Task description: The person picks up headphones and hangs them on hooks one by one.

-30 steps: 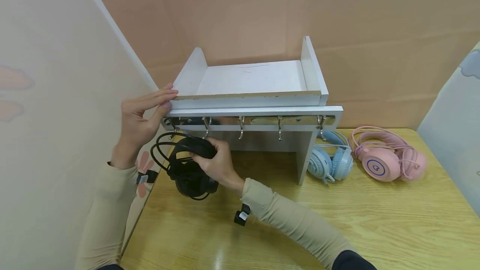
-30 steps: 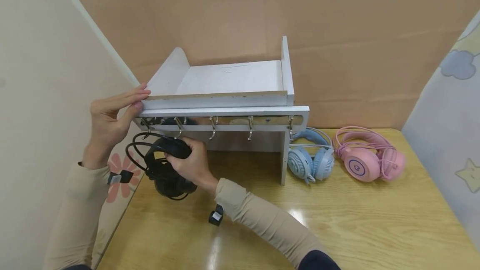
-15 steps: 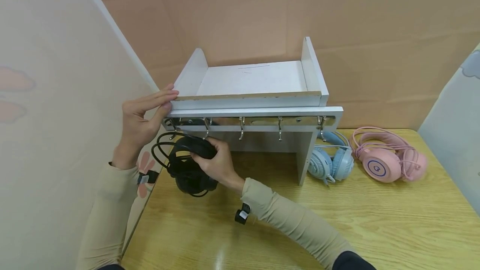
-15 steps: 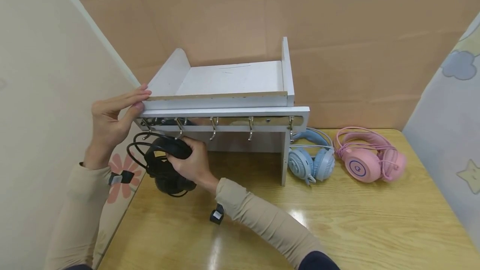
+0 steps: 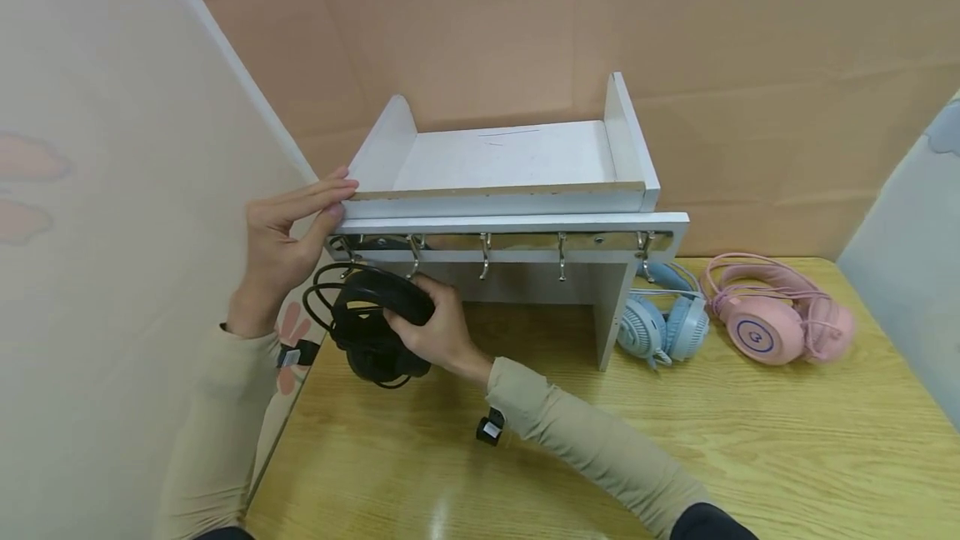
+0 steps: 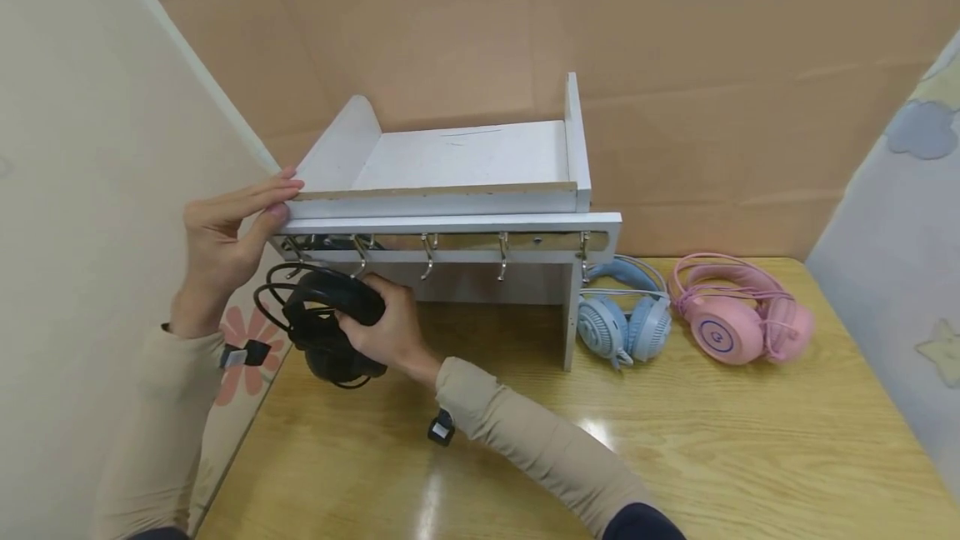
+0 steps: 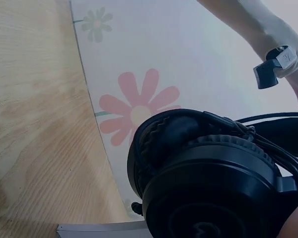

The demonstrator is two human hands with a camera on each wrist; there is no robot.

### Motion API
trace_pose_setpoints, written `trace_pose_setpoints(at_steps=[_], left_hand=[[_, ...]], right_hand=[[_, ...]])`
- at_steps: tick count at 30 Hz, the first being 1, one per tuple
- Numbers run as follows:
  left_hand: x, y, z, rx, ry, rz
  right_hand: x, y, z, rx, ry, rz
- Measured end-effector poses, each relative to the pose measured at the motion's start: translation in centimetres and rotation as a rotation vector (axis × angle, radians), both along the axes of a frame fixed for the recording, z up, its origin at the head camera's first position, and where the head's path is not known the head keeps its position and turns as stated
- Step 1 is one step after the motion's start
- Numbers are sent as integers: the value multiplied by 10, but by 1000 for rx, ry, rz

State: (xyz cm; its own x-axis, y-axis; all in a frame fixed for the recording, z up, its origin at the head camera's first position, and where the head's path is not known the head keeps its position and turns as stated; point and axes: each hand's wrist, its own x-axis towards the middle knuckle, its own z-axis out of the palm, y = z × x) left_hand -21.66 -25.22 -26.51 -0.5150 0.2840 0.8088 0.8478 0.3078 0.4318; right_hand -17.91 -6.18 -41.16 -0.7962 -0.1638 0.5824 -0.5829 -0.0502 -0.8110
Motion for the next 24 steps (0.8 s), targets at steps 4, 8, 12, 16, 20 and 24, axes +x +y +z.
trace_pose_setpoints(at_steps=[4, 8, 12, 16, 20, 24], left_hand=[[0, 2, -1, 7, 4, -7], [0, 1, 0, 15, 5, -7], [1, 0, 1, 7, 4, 0], [1, 0, 1, 8, -1, 9], [2, 0, 1, 7, -3, 10], [2, 0, 1, 10, -5, 7]], right_hand=[[3, 1, -1, 11, 9, 0], [4, -1, -3, 18, -14, 7], [3, 0, -3, 14, -25, 14], [3, 1, -4, 23, -14, 22], [5, 1, -3, 29, -22, 32], [6, 3, -3, 38, -29, 44]])
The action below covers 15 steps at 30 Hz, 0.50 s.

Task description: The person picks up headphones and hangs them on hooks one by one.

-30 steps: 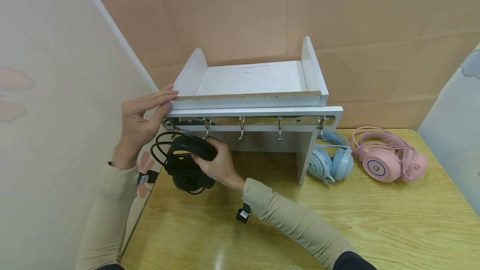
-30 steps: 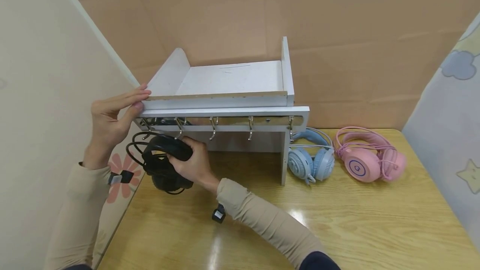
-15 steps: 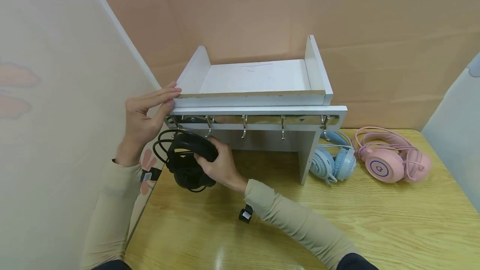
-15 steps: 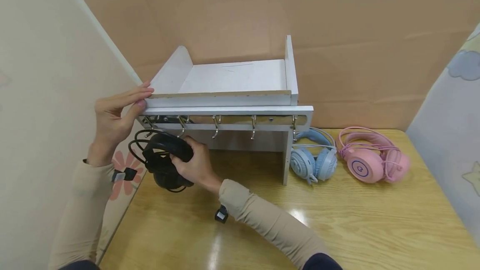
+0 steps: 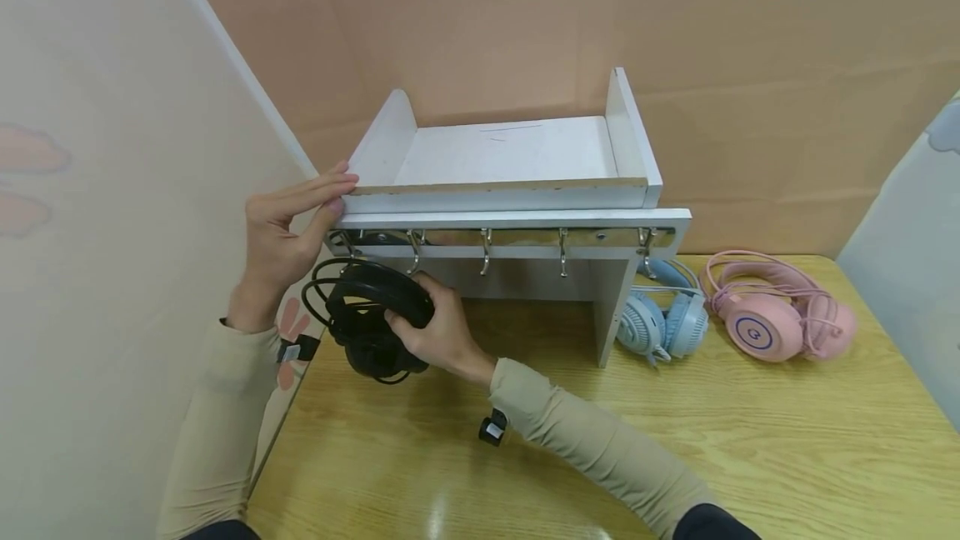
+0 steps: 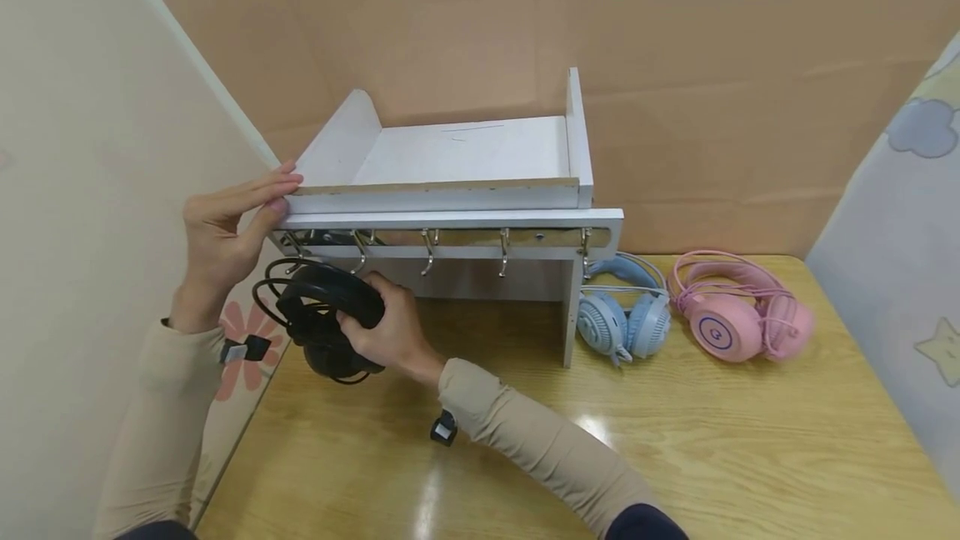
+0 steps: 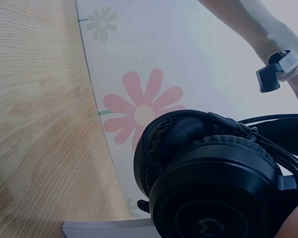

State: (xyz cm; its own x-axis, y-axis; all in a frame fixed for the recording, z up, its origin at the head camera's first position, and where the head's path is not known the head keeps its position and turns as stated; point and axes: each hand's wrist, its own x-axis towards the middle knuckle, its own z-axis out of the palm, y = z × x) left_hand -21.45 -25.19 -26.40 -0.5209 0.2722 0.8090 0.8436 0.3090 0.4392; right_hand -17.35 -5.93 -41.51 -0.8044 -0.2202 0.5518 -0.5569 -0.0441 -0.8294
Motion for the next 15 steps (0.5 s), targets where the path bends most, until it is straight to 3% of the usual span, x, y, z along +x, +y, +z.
trace_pose_setpoints(at_steps=[15], left_hand=[[-1, -1, 0, 2, 5, -5]], right_hand=[[4, 12, 0, 18, 32, 11]])
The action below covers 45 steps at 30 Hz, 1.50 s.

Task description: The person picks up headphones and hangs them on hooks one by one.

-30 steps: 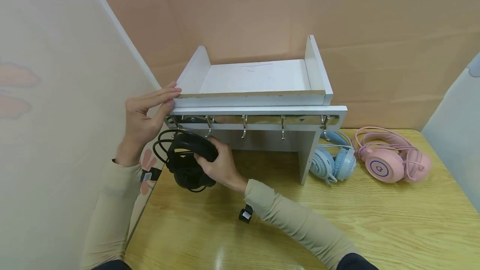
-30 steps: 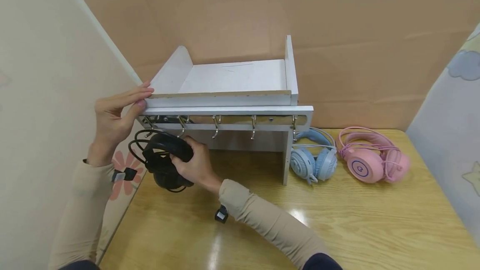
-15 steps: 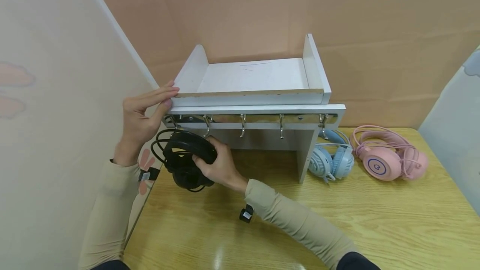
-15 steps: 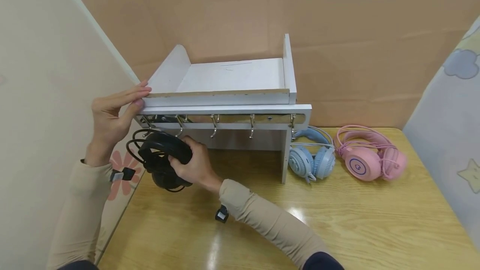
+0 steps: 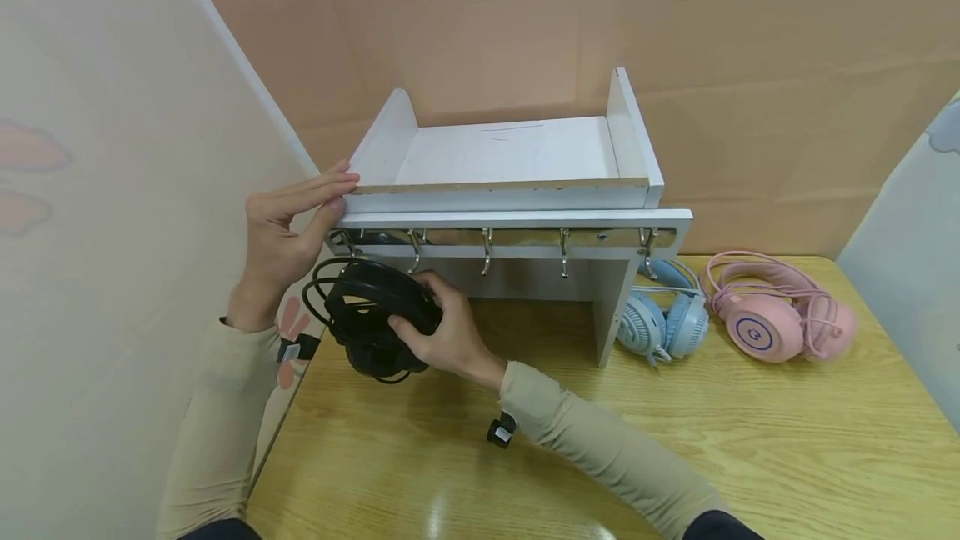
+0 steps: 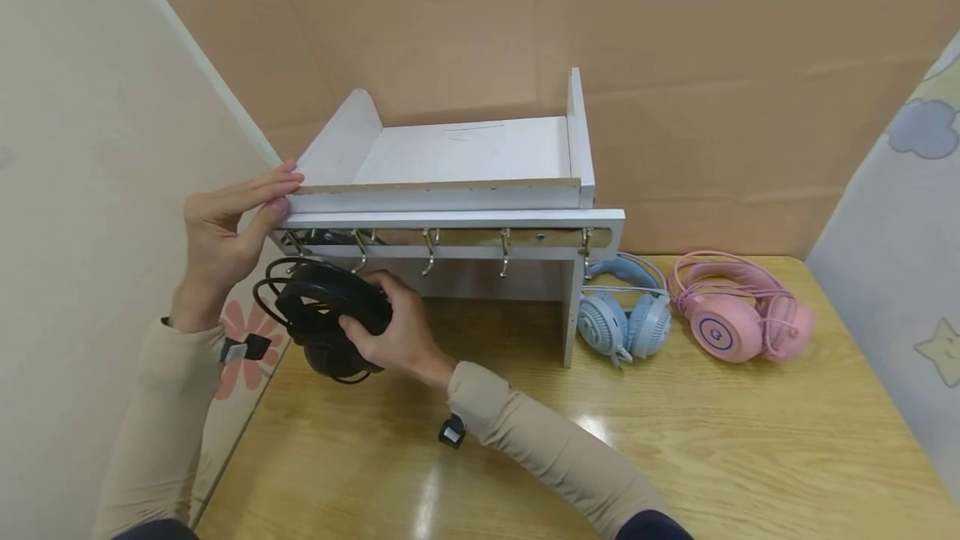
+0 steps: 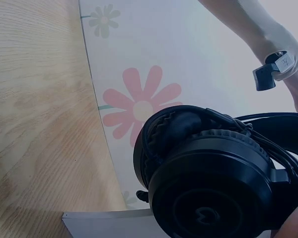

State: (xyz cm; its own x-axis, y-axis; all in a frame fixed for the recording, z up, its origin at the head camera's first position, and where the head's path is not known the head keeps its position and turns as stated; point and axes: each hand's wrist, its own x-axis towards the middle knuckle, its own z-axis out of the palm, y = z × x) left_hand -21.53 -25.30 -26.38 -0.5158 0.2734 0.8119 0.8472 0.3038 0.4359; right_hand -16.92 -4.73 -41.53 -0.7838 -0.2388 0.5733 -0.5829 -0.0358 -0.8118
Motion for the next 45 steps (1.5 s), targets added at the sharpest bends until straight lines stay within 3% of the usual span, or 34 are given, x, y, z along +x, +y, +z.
trace_pose_setpoints(at_steps=[10, 32, 45], left_hand=[[-1, -1, -2, -1, 4, 6], [-1, -5, -4, 46, 10, 12], [0, -3, -6, 67, 3, 12]], right_hand=[[5, 11, -1, -13, 94, -27], [23, 61, -3, -55, 44, -8], [39, 94, -7, -77, 57, -60]])
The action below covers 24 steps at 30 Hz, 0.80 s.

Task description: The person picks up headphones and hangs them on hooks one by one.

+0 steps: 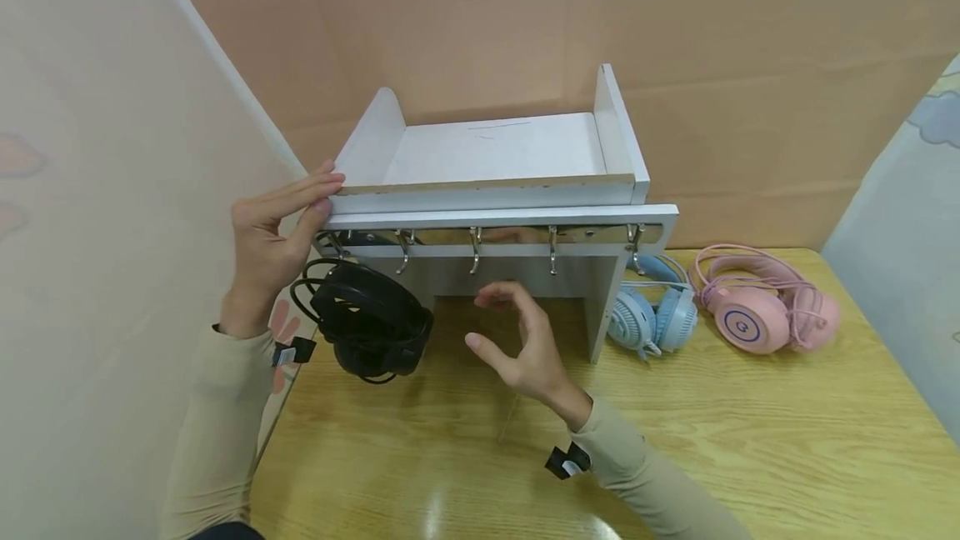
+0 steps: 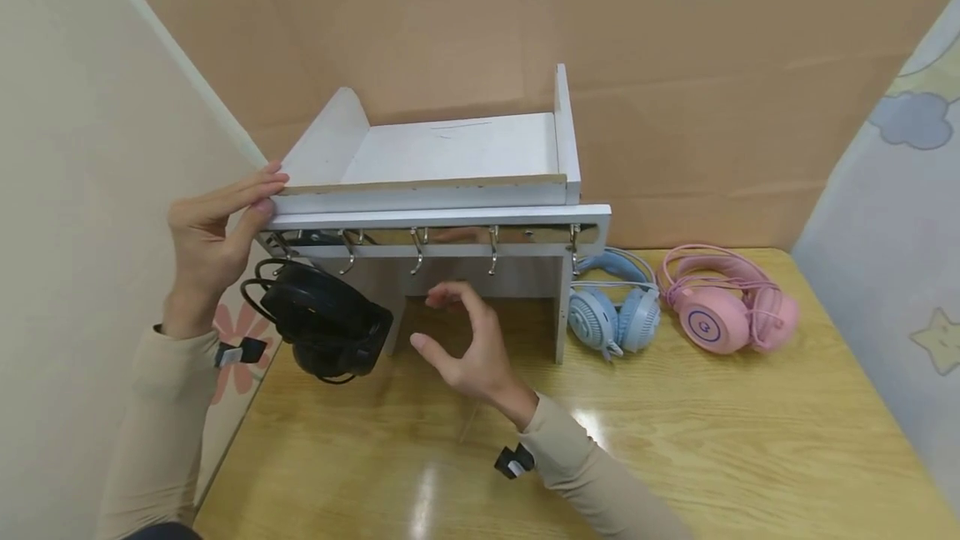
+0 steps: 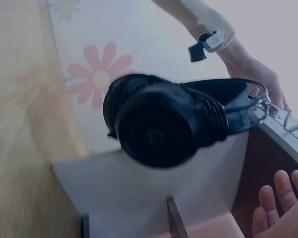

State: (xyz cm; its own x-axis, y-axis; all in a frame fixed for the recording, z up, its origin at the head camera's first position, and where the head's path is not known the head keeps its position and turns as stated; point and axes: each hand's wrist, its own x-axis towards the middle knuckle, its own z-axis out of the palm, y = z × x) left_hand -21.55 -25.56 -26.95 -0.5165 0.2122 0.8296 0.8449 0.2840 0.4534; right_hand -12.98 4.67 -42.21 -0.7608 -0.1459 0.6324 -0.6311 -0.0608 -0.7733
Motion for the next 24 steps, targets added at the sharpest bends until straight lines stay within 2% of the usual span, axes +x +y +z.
trace_pose_setpoints(at_steps=[4, 9, 13, 19, 24], left_hand=[[-1, 0, -2, 14, 3, 0], [-2, 1, -2, 32, 9, 3], [-2, 1, -2, 42, 11, 6], [-3, 2, -2, 41, 11, 5], [-1, 2, -3, 36, 11, 9]], right_hand=[[4, 16, -1, 56, 59, -45], [8, 36, 4, 96, 122, -82], [11, 49, 6, 69, 154, -80], [13, 65, 1, 2, 192, -85], [15, 80, -2, -7, 222, -83]])
